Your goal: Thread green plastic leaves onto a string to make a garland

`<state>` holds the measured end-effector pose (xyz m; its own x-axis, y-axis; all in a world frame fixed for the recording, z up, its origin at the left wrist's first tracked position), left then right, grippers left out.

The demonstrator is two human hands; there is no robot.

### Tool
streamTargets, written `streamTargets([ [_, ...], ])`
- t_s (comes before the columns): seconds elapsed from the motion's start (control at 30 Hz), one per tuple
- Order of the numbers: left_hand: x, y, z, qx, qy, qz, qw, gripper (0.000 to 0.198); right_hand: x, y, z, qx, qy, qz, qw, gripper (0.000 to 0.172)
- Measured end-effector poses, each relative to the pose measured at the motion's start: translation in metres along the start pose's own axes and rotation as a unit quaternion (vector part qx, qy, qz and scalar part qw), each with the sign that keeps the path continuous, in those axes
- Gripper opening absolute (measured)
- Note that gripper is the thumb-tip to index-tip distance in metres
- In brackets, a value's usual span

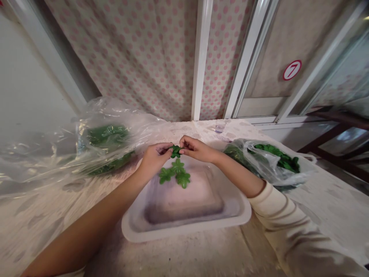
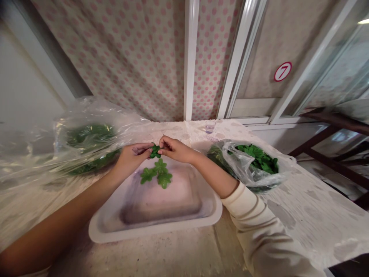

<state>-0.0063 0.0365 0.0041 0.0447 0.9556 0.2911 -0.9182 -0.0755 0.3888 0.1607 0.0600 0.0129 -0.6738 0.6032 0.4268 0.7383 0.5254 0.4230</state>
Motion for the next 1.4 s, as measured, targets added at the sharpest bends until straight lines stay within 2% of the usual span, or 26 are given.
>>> streamTargets([
  [0.13, -0.002, -0.002, 0.004, -0.021, 0.013, -0.011, 1.0, 0.038, 0.001, 0.001, 0.003, -0.009, 0.0, 0.004, 1.0, 0.029],
  [0.27, -0.003, -0.003, 0.005, -0.03, 0.016, -0.02, 0.999, 0.036, 0.003, 0.004, 0.0, -0.039, 0.001, 0.019, 0.999, 0.009],
  [0.53, -0.003, -0.006, 0.006, -0.003, -0.045, -0.057, 0.997, 0.022, 0.004, 0.005, -0.005, -0.08, 0.015, 0.034, 0.996, 0.003],
  [0.63, -0.005, -0.007, 0.011, 0.023, -0.033, -0.052, 0.998, 0.019, 0.004, 0.005, -0.005, -0.083, 0.011, 0.036, 0.996, 0.005],
  [0.8, -0.008, -0.008, 0.015, 0.053, -0.023, -0.064, 0.996, 0.025, 0.004, 0.005, -0.003, -0.069, 0.006, 0.027, 0.997, 0.008],
  [1.03, -0.006, -0.006, 0.013, 0.072, -0.079, -0.073, 0.992, 0.018, 0.001, 0.004, -0.002, -0.012, -0.002, 0.029, 1.0, 0.02],
  [1.27, -0.004, -0.005, 0.009, 0.067, -0.075, -0.073, 0.992, 0.018, 0.001, 0.006, -0.008, -0.004, 0.015, 0.078, 0.997, 0.018],
  [1.4, -0.004, -0.005, 0.011, 0.063, -0.067, -0.068, 0.993, 0.019, 0.0, 0.006, -0.012, -0.01, 0.01, 0.083, 0.996, 0.014],
])
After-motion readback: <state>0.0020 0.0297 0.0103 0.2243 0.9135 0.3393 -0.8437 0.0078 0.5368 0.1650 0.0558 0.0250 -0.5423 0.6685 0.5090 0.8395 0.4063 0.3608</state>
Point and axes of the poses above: each hand's wrist, its own x-axis towards the middle knuckle, its own y-axis out of the back of the hand, z = x × y, the point moved 3 cm from there along x, towards the middle knuckle, and after that the axes turned 7 degrees about x, right-handed, at the moved point
